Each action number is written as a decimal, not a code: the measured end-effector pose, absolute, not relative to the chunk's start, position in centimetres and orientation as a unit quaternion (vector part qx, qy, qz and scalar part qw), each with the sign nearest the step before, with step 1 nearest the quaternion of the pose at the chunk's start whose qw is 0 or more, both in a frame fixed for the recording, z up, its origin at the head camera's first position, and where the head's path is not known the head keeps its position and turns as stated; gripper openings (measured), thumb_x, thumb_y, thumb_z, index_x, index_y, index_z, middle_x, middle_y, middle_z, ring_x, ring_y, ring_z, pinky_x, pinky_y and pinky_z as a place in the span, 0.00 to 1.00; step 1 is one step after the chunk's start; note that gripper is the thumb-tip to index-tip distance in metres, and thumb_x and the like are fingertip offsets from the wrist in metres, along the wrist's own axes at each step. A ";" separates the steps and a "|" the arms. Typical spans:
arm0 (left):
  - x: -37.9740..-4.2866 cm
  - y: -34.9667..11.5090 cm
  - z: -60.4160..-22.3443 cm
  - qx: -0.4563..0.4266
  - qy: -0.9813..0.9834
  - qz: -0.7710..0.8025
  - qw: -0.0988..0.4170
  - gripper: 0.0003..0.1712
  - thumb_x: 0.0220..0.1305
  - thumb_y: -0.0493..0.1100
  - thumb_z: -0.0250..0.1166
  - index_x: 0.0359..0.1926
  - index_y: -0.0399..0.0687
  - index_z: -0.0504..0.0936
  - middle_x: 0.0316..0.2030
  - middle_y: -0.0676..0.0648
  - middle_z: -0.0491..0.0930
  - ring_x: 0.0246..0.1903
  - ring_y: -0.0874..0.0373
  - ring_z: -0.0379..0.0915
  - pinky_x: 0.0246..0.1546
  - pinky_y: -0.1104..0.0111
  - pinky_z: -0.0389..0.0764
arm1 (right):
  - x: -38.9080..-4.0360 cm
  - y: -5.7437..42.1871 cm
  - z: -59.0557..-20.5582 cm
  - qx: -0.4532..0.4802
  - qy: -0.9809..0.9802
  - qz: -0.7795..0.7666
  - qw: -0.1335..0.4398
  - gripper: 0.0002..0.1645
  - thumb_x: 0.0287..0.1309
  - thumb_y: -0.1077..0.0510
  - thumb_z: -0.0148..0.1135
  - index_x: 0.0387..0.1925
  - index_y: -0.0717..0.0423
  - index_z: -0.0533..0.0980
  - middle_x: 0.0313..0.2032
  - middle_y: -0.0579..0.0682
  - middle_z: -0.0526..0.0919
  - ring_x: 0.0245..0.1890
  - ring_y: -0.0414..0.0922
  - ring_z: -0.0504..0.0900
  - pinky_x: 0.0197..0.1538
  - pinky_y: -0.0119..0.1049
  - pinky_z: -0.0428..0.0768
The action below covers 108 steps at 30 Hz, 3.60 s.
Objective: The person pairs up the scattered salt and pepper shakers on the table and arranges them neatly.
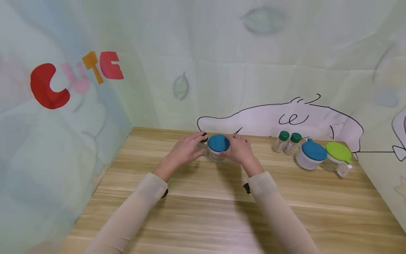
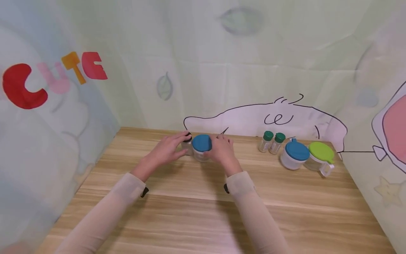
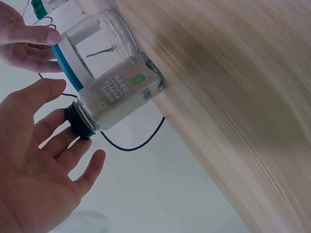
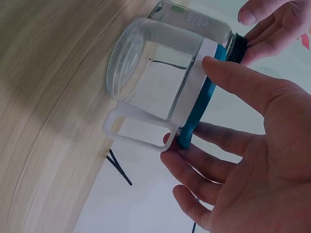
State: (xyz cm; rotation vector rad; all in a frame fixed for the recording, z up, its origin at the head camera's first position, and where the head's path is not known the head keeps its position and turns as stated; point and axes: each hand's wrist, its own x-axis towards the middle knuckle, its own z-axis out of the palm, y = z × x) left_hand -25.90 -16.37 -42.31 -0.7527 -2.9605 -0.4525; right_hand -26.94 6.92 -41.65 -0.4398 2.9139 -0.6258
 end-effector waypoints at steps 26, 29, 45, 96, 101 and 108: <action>-25.6 -16.8 -42.0 -0.259 -0.952 -0.161 0.037 0.33 0.74 0.46 0.68 0.75 0.41 0.74 0.77 0.38 0.67 0.73 0.38 0.68 0.70 0.37 0.70 | -24.9 6.9 -40.9 -0.186 0.946 -0.233 0.129 0.42 0.74 0.53 0.65 0.78 0.70 0.61 0.59 0.67 0.82 0.58 0.57 0.83 0.62 0.49 0.82; -25.7 -16.8 -42.0 -0.261 -0.951 -0.164 0.038 0.32 0.74 0.45 0.69 0.75 0.41 0.74 0.77 0.37 0.67 0.73 0.38 0.68 0.69 0.37 0.70 | -24.8 7.0 -40.9 -0.207 0.941 -0.238 0.123 0.40 0.73 0.56 0.66 0.78 0.65 0.63 0.41 0.58 0.84 0.40 0.49 0.81 0.42 0.39 0.81; -25.8 -17.0 -42.3 -0.281 -0.941 -0.175 0.065 0.32 0.72 0.43 0.70 0.73 0.39 0.76 0.75 0.36 0.70 0.71 0.38 0.71 0.67 0.37 0.73 | -24.9 6.1 -41.8 -0.189 0.945 -0.260 0.053 0.29 0.72 0.62 0.68 0.71 0.64 0.74 0.51 0.62 0.88 0.44 0.49 0.87 0.52 0.44 0.88; -26.4 -16.3 -42.3 -0.238 -0.939 -0.246 0.037 0.31 0.75 0.43 0.67 0.73 0.39 0.74 0.76 0.35 0.67 0.75 0.35 0.62 0.75 0.36 0.61 | -23.5 8.9 -42.3 -0.192 0.921 -0.337 -0.037 0.29 0.74 0.53 0.64 0.72 0.55 0.74 0.45 0.55 0.86 0.44 0.53 0.84 0.44 0.46 0.84; -26.3 -16.2 -42.4 -0.243 -0.937 -0.244 0.052 0.31 0.75 0.43 0.67 0.74 0.40 0.73 0.78 0.36 0.65 0.76 0.35 0.60 0.73 0.34 0.62 | -23.1 11.2 -42.3 -0.181 0.920 -0.334 -0.091 0.28 0.75 0.51 0.64 0.69 0.56 0.76 0.58 0.60 0.82 0.56 0.60 0.83 0.54 0.56 0.84; -26.2 -15.1 -42.3 -0.276 -0.925 -0.246 0.083 0.29 0.75 0.44 0.68 0.72 0.39 0.76 0.75 0.35 0.68 0.75 0.35 0.63 0.73 0.37 0.64 | -23.0 14.5 -42.1 -0.169 0.922 -0.323 -0.128 0.29 0.72 0.51 0.68 0.68 0.58 0.76 0.63 0.62 0.77 0.63 0.61 0.76 0.62 0.61 0.79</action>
